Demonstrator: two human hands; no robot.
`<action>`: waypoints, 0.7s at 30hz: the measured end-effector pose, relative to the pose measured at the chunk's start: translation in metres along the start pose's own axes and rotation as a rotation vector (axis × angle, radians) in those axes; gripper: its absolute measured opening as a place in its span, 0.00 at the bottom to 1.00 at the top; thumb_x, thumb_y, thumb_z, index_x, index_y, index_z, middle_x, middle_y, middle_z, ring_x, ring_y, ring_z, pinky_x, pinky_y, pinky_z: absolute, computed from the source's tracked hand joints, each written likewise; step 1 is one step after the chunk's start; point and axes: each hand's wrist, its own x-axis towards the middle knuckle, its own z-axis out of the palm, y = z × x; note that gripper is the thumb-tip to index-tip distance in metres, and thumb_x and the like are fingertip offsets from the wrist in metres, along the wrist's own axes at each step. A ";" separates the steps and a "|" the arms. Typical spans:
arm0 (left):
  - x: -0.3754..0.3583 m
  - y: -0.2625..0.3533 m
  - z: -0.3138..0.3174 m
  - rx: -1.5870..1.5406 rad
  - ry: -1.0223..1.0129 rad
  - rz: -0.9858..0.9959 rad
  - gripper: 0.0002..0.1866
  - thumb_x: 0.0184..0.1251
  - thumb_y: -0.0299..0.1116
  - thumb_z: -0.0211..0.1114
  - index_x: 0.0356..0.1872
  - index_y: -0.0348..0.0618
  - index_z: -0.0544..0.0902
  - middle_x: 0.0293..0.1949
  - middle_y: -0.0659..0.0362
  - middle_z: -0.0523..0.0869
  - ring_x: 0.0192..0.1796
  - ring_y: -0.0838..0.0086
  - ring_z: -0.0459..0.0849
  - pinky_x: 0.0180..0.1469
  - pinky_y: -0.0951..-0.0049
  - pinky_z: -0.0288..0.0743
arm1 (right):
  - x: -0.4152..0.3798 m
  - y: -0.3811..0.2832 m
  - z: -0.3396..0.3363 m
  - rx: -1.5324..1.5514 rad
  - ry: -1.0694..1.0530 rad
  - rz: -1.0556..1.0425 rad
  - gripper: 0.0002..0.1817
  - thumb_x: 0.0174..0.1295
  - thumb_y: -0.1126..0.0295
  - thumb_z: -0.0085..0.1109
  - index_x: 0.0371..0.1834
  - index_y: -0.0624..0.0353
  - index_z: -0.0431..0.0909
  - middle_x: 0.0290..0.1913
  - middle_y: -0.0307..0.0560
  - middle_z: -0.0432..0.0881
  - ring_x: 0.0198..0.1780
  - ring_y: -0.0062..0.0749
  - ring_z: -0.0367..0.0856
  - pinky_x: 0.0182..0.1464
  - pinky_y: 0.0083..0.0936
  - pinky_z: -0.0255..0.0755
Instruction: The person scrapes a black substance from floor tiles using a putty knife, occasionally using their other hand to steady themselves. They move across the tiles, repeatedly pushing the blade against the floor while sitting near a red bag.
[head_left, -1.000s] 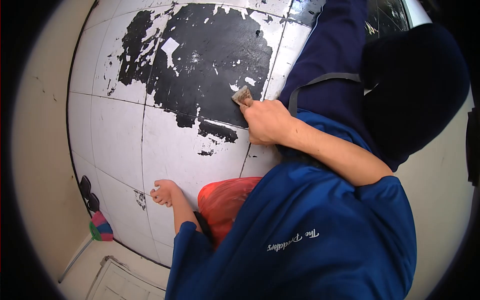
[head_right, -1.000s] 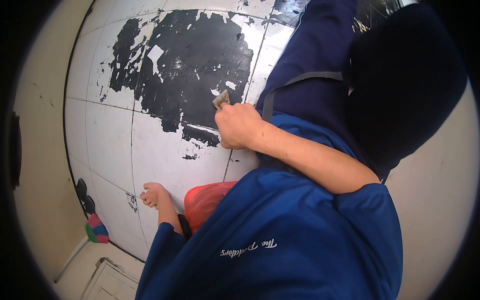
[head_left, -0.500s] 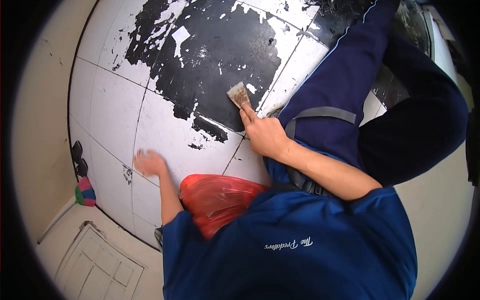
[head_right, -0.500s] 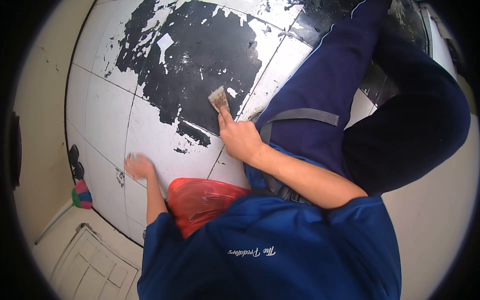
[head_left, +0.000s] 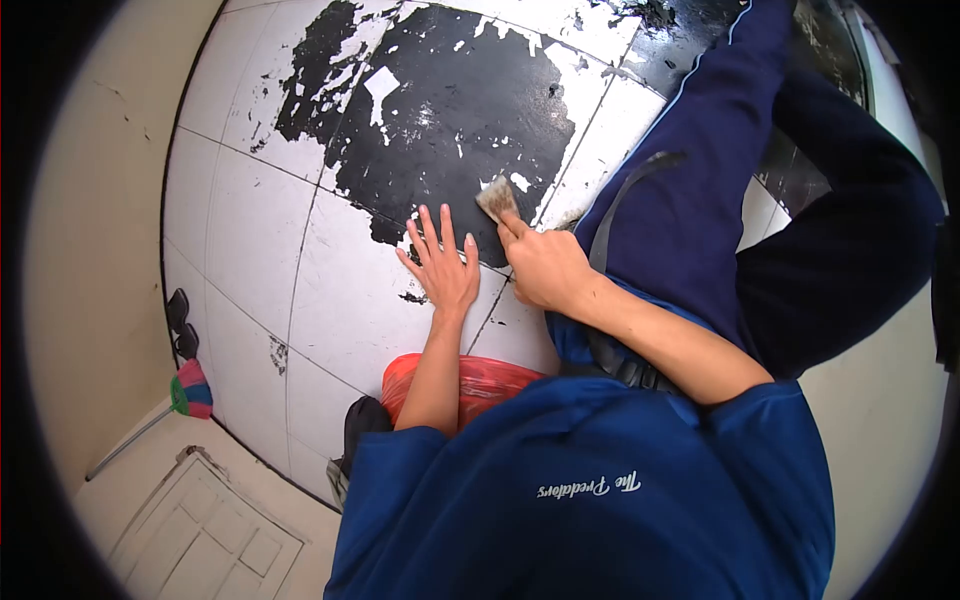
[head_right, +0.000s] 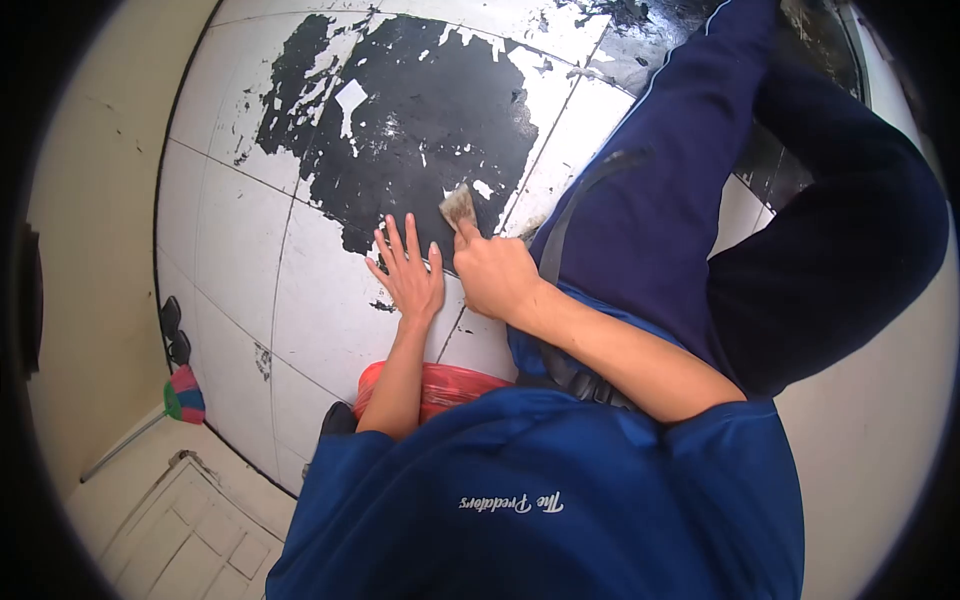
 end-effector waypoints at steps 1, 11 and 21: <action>0.001 0.002 0.000 0.015 0.016 -0.009 0.35 0.78 0.52 0.49 0.82 0.59 0.57 0.84 0.55 0.49 0.84 0.51 0.44 0.77 0.31 0.33 | -0.005 -0.006 -0.008 0.012 -0.104 0.021 0.36 0.42 0.75 0.66 0.62 0.72 0.76 0.67 0.60 0.76 0.36 0.53 0.89 0.38 0.41 0.84; 0.001 0.001 -0.004 -0.009 0.079 -0.030 0.34 0.76 0.53 0.50 0.81 0.64 0.60 0.83 0.58 0.52 0.84 0.53 0.48 0.77 0.31 0.35 | 0.012 -0.011 -0.004 -0.008 -0.004 0.078 0.35 0.46 0.75 0.60 0.64 0.69 0.75 0.69 0.56 0.76 0.44 0.57 0.88 0.47 0.45 0.83; -0.001 0.000 0.001 -0.018 0.110 -0.012 0.34 0.76 0.54 0.48 0.81 0.62 0.59 0.84 0.57 0.51 0.84 0.53 0.46 0.77 0.31 0.34 | 0.018 -0.009 0.011 -0.085 0.201 0.012 0.23 0.45 0.73 0.65 0.48 0.71 0.82 0.51 0.61 0.86 0.41 0.56 0.89 0.41 0.43 0.84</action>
